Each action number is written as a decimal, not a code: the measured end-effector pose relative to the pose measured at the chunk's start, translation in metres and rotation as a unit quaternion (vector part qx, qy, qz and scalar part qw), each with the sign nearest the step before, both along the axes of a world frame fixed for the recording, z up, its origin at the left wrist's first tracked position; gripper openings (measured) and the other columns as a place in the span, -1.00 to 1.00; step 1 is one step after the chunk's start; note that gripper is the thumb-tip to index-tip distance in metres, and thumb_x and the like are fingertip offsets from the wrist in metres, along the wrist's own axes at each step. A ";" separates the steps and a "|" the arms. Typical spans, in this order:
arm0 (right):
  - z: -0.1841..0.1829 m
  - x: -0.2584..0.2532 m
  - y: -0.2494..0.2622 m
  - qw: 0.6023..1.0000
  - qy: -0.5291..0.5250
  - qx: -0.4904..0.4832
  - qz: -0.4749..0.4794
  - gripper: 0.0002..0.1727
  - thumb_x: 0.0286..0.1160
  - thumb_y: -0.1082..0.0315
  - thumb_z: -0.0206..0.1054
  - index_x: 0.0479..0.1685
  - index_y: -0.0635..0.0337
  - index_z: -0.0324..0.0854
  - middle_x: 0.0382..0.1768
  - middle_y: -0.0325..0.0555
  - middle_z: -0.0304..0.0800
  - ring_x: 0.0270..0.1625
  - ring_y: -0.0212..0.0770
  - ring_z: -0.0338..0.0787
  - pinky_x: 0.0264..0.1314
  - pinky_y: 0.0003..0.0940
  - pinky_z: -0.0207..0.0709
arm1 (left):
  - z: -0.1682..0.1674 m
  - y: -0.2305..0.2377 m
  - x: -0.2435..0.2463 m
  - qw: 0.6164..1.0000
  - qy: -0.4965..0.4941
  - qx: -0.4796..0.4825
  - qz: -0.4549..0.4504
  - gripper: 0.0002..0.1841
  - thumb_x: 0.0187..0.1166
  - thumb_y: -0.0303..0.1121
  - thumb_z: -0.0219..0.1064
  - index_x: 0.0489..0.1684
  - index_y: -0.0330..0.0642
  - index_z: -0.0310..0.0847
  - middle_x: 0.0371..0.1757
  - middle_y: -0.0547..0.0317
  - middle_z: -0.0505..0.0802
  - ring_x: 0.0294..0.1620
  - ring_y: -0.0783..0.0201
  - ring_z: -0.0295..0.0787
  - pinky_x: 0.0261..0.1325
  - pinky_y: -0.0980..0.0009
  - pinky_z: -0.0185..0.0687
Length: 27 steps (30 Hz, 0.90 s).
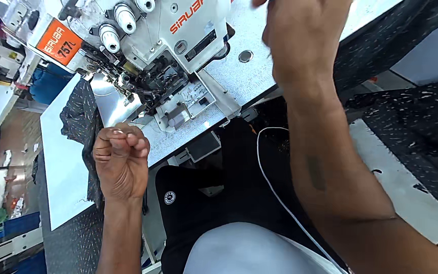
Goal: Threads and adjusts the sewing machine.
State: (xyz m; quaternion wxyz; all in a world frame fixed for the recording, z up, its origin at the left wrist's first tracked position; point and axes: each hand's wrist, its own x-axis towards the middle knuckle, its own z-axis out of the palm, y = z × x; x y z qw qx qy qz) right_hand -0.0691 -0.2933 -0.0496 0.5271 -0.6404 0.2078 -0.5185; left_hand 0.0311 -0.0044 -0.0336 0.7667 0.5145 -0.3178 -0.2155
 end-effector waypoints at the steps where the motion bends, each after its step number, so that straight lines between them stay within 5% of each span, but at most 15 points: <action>1: 0.001 -0.006 0.012 0.997 0.040 -0.029 0.051 -0.72 0.71 0.39 0.11 -0.35 0.17 0.69 -0.51 -0.35 0.69 -0.54 -0.54 0.59 -0.48 -0.54 0.48 | -0.001 0.000 -0.007 0.998 0.049 -0.034 -0.021 -0.96 0.60 -0.34 0.43 -0.17 -0.01 0.78 -0.24 0.32 0.82 -0.30 0.48 0.76 -0.23 0.63 0.70; 3: -0.003 -0.011 0.046 0.980 0.087 -0.049 0.170 -0.69 0.79 0.24 0.12 -0.16 0.17 0.74 -0.42 -0.32 0.82 -0.42 -0.49 0.77 -0.36 -0.44 0.67 | -0.003 0.000 -0.027 0.989 0.096 -0.072 -0.089 -0.96 0.57 -0.35 0.45 -0.26 -0.05 0.80 -0.34 0.31 0.81 -0.40 0.49 0.73 -0.33 0.64 0.65; 6: -0.013 -0.008 0.094 0.917 0.126 -0.017 0.377 -0.64 0.80 0.10 0.18 -0.02 0.14 0.81 -0.46 -0.36 0.87 -0.48 -0.51 0.77 -0.43 -0.46 0.67 | -0.010 0.004 -0.056 0.964 0.084 -0.029 -0.249 -0.85 0.67 -0.27 0.38 -0.20 -0.06 0.85 -0.32 0.29 0.89 -0.36 0.47 0.82 -0.31 0.60 0.73; 9: -0.018 -0.001 0.113 0.865 0.072 0.119 0.483 -0.67 0.77 0.28 0.27 0.28 0.32 0.72 -0.46 -0.23 0.89 -0.55 -0.50 0.68 -0.52 -0.59 0.52 | -0.024 0.013 -0.059 0.921 0.063 0.008 -0.383 -0.85 0.70 -0.30 0.35 -0.14 -0.17 0.77 -0.23 0.19 0.90 -0.19 0.41 0.85 -0.07 0.49 0.76; 11: -0.020 -0.006 0.120 0.911 0.027 0.096 0.399 -0.73 0.76 0.41 0.22 0.19 0.33 0.76 -0.54 -0.25 0.79 -0.61 -0.47 0.63 -0.58 -0.56 0.52 | -0.027 0.024 -0.048 0.924 0.032 0.062 -0.376 -0.83 0.70 -0.28 0.36 -0.18 -0.19 0.76 -0.22 0.18 0.89 -0.16 0.38 0.85 -0.01 0.44 0.78; 13: -0.023 -0.019 0.131 0.958 0.016 -0.062 0.279 -0.71 0.54 0.51 0.22 0.08 0.31 0.82 -0.55 -0.30 0.72 -0.61 -0.48 0.59 -0.59 -0.51 0.52 | -0.025 0.034 -0.037 0.962 0.023 0.136 -0.235 -0.78 0.69 -0.14 0.36 -0.10 -0.06 0.84 -0.21 0.24 0.91 -0.21 0.40 0.87 -0.07 0.45 0.83; 15: -0.028 -0.034 0.147 0.947 0.011 -0.209 0.242 -0.76 0.36 0.48 0.31 -0.08 0.23 0.84 -0.53 -0.25 0.74 -0.53 -0.37 0.67 -0.54 -0.37 0.54 | -0.021 0.033 -0.025 0.977 0.066 0.171 -0.107 -0.64 0.71 -0.05 0.30 0.23 -0.05 0.77 0.06 0.17 0.89 -0.01 0.34 0.87 0.12 0.37 0.82; 17: -0.040 -0.045 0.163 0.912 0.022 -0.313 0.266 -0.80 0.52 0.42 0.31 -0.08 0.13 0.86 -0.56 -0.22 0.72 -0.54 -0.28 0.68 -0.57 -0.34 0.50 | -0.015 0.028 -0.013 0.977 0.116 0.164 -0.070 -0.52 0.84 -0.04 0.09 0.56 -0.12 0.54 0.35 0.07 0.79 0.23 0.23 0.81 0.30 0.27 0.75; 18: -0.048 -0.048 0.168 0.892 0.037 -0.350 0.284 -0.77 0.59 0.40 0.27 -0.01 0.09 0.86 -0.56 -0.22 0.69 -0.56 -0.26 0.66 -0.58 -0.35 0.46 | -0.010 0.025 -0.010 0.975 0.155 0.148 -0.058 -0.51 0.90 -0.08 -0.07 0.59 -0.14 0.50 0.33 0.08 0.79 0.20 0.23 0.82 0.27 0.28 0.76; 20: -0.061 -0.052 0.167 0.875 0.060 -0.374 0.302 -0.72 0.60 0.40 0.25 0.12 0.07 0.83 -0.54 -0.22 0.71 -0.57 -0.24 0.66 -0.60 -0.34 0.46 | -0.001 0.016 -0.011 0.965 0.230 0.125 -0.011 -0.55 0.92 -0.16 -0.13 0.48 -0.12 0.59 -0.17 0.24 0.80 -0.27 0.40 0.79 -0.13 0.48 0.80; 22: -0.060 -0.053 0.143 0.907 0.067 -0.339 0.240 -0.73 0.56 0.40 0.29 0.12 0.11 0.82 -0.43 -0.19 0.82 -0.52 -0.26 0.74 -0.58 -0.30 0.55 | 0.000 0.011 -0.014 0.967 0.221 0.127 0.014 -0.64 0.90 -0.27 -0.08 0.35 -0.11 0.62 -0.51 0.37 0.58 -0.64 0.52 0.48 -0.55 0.67 0.50; 25: -0.039 -0.045 0.067 0.962 0.074 -0.259 0.049 -0.71 0.70 0.44 0.17 0.15 0.39 0.74 -0.18 0.02 0.92 -0.33 -0.34 0.81 -0.31 -0.37 0.67 | -0.006 0.014 -0.023 0.977 0.059 0.200 0.048 -0.72 0.83 -0.34 0.07 0.26 -0.11 0.68 -0.54 0.34 0.55 -0.72 0.53 0.35 -0.67 0.69 0.33; 27: -0.025 -0.027 0.005 0.972 0.107 -0.196 -0.073 -0.68 0.80 0.35 0.08 -0.02 0.35 0.75 -0.28 -0.12 0.85 -0.33 -0.43 0.73 -0.23 -0.41 0.58 | -0.010 0.015 -0.026 0.967 -0.040 0.240 0.068 -0.73 0.80 -0.35 0.14 0.24 -0.13 0.72 -0.52 0.29 0.60 -0.72 0.52 0.33 -0.70 0.68 0.26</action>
